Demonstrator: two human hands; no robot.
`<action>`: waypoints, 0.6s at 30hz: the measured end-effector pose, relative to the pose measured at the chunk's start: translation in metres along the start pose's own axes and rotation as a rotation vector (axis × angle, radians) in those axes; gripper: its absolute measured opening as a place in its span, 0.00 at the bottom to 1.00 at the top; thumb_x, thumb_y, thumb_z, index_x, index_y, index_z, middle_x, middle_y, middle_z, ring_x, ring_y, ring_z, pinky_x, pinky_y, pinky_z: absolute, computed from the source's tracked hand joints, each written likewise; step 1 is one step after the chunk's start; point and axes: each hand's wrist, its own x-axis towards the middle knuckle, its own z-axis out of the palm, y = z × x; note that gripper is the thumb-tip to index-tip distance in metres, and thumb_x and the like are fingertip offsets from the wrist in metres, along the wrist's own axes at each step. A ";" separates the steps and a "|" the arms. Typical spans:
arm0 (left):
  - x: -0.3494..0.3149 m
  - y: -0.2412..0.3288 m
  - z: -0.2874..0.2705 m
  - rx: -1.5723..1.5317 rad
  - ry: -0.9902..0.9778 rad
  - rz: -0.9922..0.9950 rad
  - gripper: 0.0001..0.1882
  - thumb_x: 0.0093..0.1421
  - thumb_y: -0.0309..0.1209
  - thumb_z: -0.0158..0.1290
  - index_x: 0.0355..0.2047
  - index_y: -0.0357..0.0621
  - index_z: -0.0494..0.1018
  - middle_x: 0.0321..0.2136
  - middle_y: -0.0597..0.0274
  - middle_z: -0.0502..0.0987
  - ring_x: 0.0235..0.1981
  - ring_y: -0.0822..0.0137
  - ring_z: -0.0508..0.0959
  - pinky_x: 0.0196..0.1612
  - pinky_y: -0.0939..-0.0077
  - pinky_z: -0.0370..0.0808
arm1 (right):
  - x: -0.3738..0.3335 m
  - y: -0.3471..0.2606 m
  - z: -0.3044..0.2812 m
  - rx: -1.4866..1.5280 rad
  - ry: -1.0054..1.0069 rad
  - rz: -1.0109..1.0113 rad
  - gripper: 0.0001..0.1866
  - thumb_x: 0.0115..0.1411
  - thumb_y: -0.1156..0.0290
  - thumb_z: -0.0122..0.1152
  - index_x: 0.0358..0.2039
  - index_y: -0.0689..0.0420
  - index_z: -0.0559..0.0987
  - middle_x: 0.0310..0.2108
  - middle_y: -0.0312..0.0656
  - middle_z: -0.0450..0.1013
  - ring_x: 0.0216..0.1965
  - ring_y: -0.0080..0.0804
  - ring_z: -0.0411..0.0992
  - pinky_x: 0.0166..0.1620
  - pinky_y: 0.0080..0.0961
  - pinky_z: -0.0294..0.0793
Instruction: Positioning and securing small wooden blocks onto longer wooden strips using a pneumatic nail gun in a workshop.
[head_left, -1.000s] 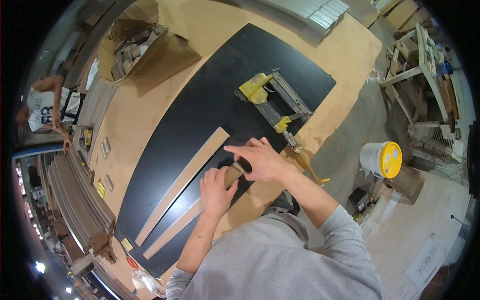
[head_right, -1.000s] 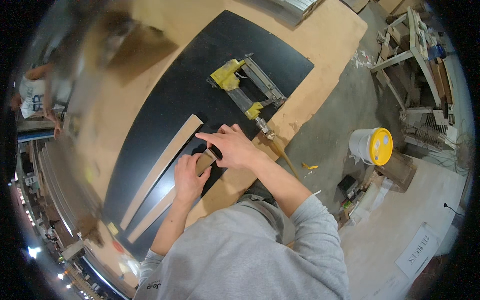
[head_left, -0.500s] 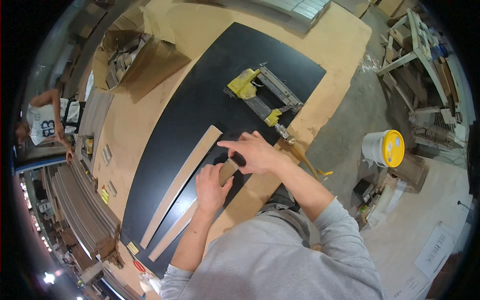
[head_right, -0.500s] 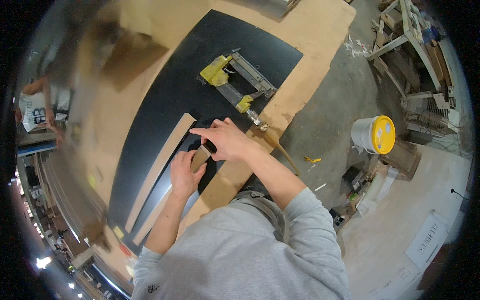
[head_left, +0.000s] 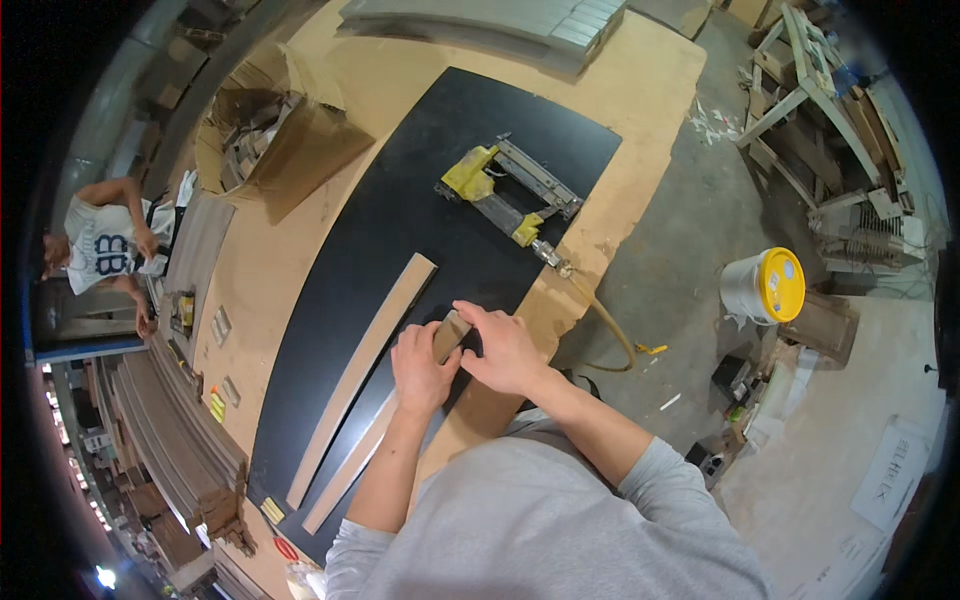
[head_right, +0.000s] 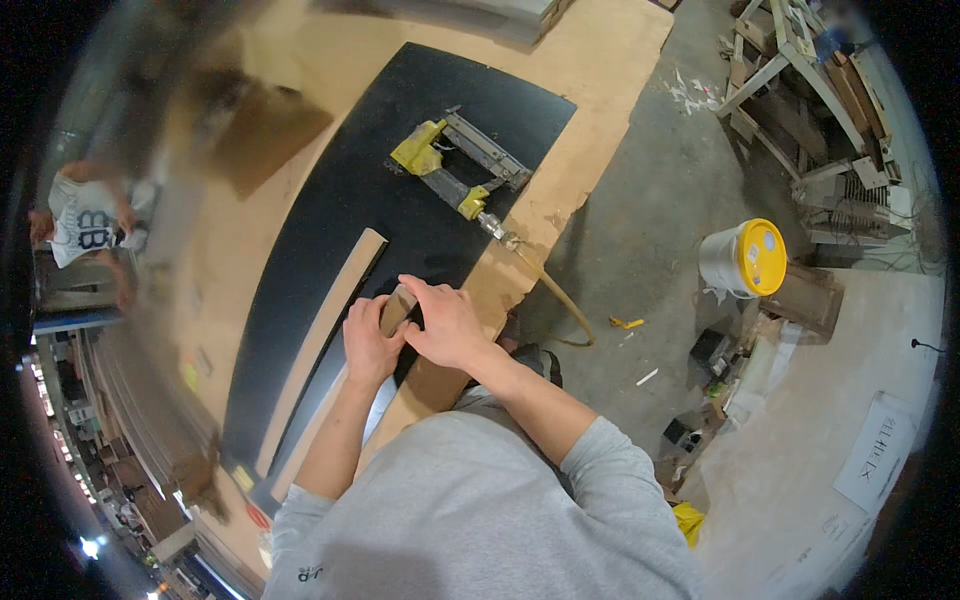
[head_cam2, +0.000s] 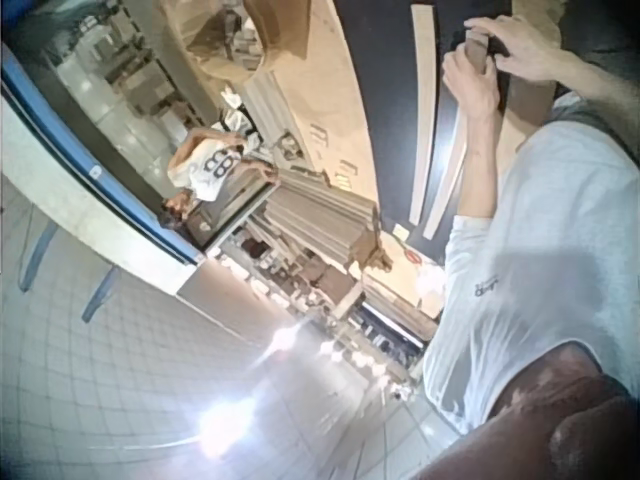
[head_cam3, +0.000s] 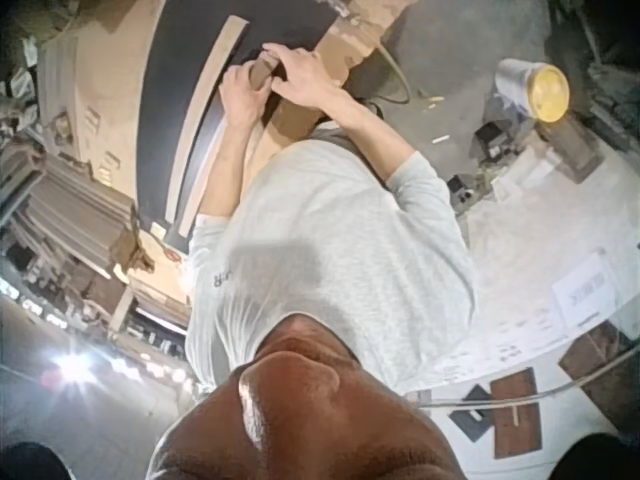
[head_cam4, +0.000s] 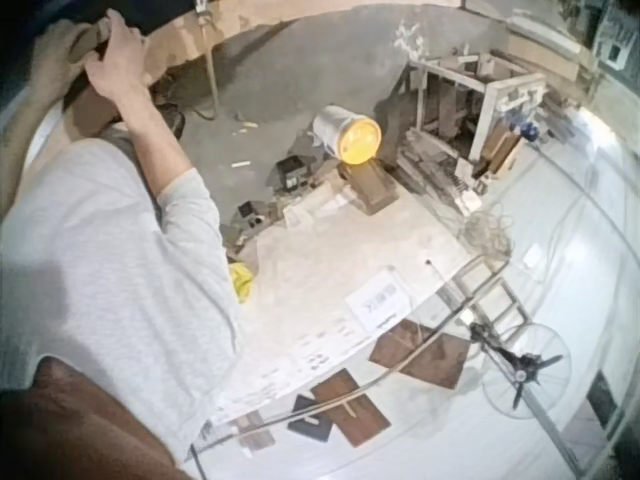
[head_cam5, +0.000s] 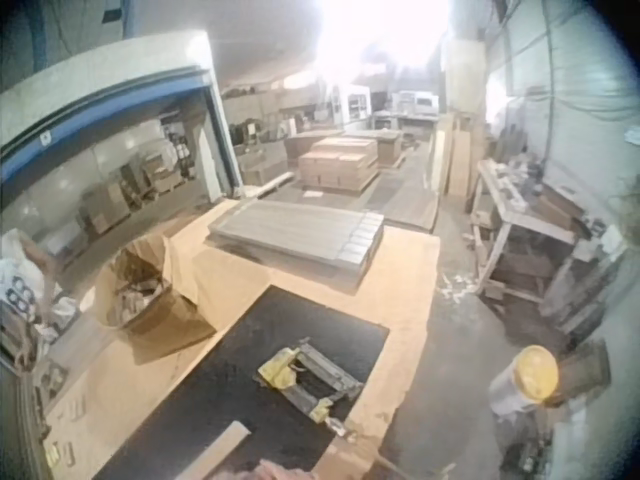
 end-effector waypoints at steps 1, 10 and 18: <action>0.000 -0.001 0.000 -0.011 -0.032 -0.020 0.26 0.52 0.36 0.70 0.50 0.44 0.77 0.42 0.56 0.75 0.48 0.51 0.76 0.50 0.55 0.72 | 0.000 -0.003 0.000 -0.028 0.004 0.027 0.38 0.55 0.67 0.66 0.68 0.52 0.69 0.55 0.45 0.79 0.53 0.48 0.75 0.59 0.47 0.69; 0.000 -0.003 0.002 -0.040 -0.048 -0.039 0.26 0.52 0.36 0.69 0.50 0.43 0.77 0.43 0.56 0.75 0.50 0.52 0.76 0.51 0.55 0.71 | -0.002 -0.002 0.003 -0.147 0.046 -0.147 0.35 0.57 0.71 0.66 0.67 0.57 0.69 0.51 0.48 0.78 0.52 0.50 0.75 0.56 0.50 0.68; 0.000 -0.005 0.003 -0.042 -0.064 -0.057 0.26 0.52 0.37 0.69 0.51 0.43 0.77 0.45 0.57 0.76 0.51 0.52 0.75 0.53 0.54 0.71 | 0.022 0.017 -0.014 -0.020 -0.083 -0.186 0.43 0.53 0.74 0.69 0.71 0.45 0.68 0.52 0.46 0.78 0.51 0.48 0.77 0.55 0.45 0.76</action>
